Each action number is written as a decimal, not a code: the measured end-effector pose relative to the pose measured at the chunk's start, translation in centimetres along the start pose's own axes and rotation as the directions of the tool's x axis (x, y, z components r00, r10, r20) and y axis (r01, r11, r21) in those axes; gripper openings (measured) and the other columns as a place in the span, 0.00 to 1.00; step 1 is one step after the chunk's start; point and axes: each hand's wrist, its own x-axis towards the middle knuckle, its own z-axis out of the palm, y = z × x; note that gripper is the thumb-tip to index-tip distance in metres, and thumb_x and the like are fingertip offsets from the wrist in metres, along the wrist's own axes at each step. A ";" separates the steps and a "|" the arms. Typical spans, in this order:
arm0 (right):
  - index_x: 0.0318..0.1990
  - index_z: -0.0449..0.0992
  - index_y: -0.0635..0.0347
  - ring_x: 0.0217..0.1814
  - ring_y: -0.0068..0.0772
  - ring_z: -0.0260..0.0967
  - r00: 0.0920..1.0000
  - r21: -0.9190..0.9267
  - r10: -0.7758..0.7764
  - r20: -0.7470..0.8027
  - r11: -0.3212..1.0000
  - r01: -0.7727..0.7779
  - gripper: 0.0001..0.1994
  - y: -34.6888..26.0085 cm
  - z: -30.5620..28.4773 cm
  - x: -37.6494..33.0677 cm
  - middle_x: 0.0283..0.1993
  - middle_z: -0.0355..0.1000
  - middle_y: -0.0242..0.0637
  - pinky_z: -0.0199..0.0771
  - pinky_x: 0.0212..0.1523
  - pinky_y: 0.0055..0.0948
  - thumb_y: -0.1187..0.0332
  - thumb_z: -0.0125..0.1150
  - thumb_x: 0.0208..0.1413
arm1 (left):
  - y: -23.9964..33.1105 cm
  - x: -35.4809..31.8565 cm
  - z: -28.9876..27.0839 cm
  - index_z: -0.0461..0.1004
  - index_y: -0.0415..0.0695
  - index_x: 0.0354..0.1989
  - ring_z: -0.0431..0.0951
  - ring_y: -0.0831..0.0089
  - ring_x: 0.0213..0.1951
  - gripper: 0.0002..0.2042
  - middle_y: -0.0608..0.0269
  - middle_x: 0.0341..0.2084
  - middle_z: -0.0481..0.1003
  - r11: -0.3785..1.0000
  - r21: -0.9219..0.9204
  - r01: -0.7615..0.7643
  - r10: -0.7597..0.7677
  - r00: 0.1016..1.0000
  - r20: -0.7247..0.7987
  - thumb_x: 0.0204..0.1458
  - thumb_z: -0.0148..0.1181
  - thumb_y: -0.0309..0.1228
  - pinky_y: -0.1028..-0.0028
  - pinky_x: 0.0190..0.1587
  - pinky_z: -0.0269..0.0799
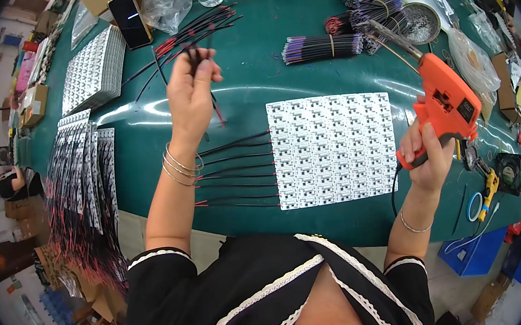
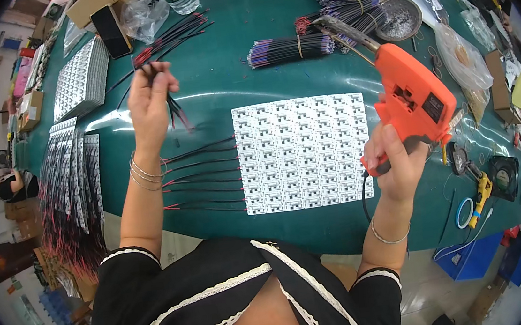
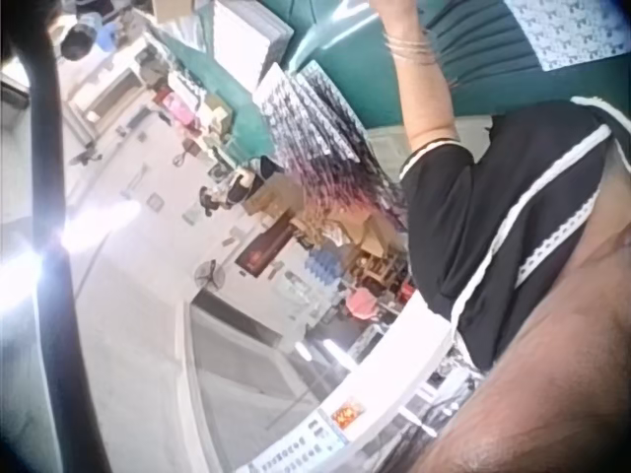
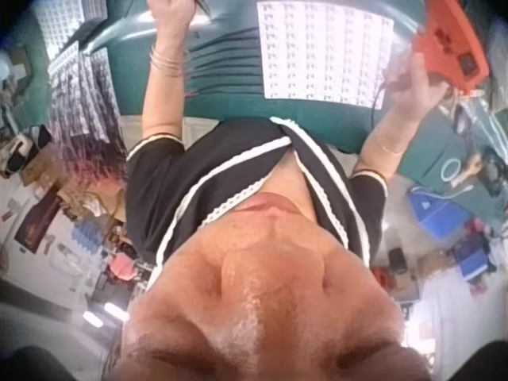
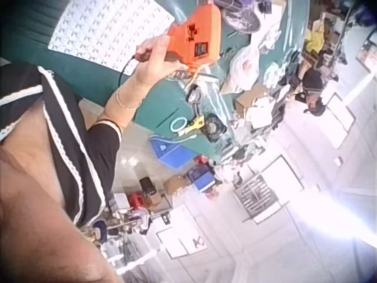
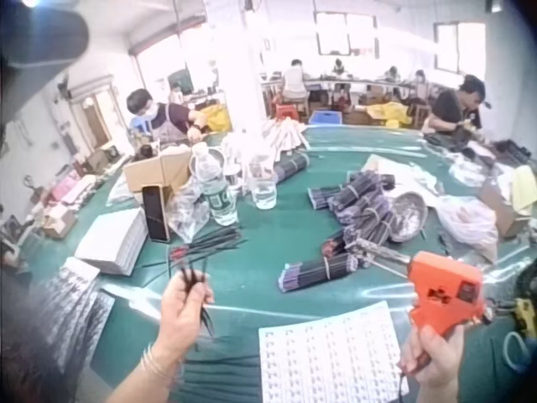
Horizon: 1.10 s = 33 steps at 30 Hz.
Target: The person solders wires onto a circuit board using a soldering iron, places the assembled board onto a stack to the side, and then solders wires onto a new circuit board.
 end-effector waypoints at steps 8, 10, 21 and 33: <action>0.49 0.59 0.75 0.11 0.18 0.52 0.997 0.083 -0.029 -0.070 0.996 0.035 0.19 -0.5 0.2 -0.1 0.16 0.56 0.31 0.54 0.13 0.16 0.71 0.49 0.52 | -1.1 -0.9 0.0 0.66 0.37 0.40 0.69 0.81 0.29 0.08 0.66 0.27 0.69 0.975 -0.075 -0.210 0.193 0.962 -0.194 0.55 0.45 0.25 0.83 0.35 0.65; 0.49 0.59 0.74 0.12 0.18 0.52 0.998 0.096 -0.021 -0.053 0.995 0.026 0.19 -0.4 0.4 -0.1 0.16 0.56 0.31 0.54 0.13 0.16 0.71 0.49 0.52 | -1.4 -0.9 0.1 0.67 0.38 0.40 0.69 0.81 0.29 0.08 0.66 0.26 0.69 0.976 -0.089 -0.201 0.180 0.964 -0.197 0.55 0.45 0.26 0.82 0.35 0.65; 0.43 0.61 0.71 0.15 0.21 0.58 0.997 0.134 0.064 0.031 0.989 -0.068 0.16 1.6 2.3 -1.5 0.19 0.60 0.34 0.59 0.16 0.20 0.67 0.52 0.51 | 0.6 0.8 0.1 0.71 0.36 0.35 0.65 0.86 0.25 0.08 0.69 0.23 0.71 0.993 0.110 0.045 -0.042 0.999 -0.034 0.51 0.51 0.27 0.84 0.29 0.62; 0.50 0.58 0.70 0.12 0.19 0.55 0.923 0.079 0.378 0.066 0.921 -0.383 0.22 4.7 4.1 -5.7 0.16 0.58 0.31 0.57 0.13 0.18 0.65 0.51 0.52 | -1.0 -2.8 0.9 0.71 0.34 0.29 0.67 0.60 0.19 0.08 0.49 0.18 0.70 0.811 0.574 0.116 -0.362 0.870 0.335 0.45 0.54 0.28 0.69 0.25 0.62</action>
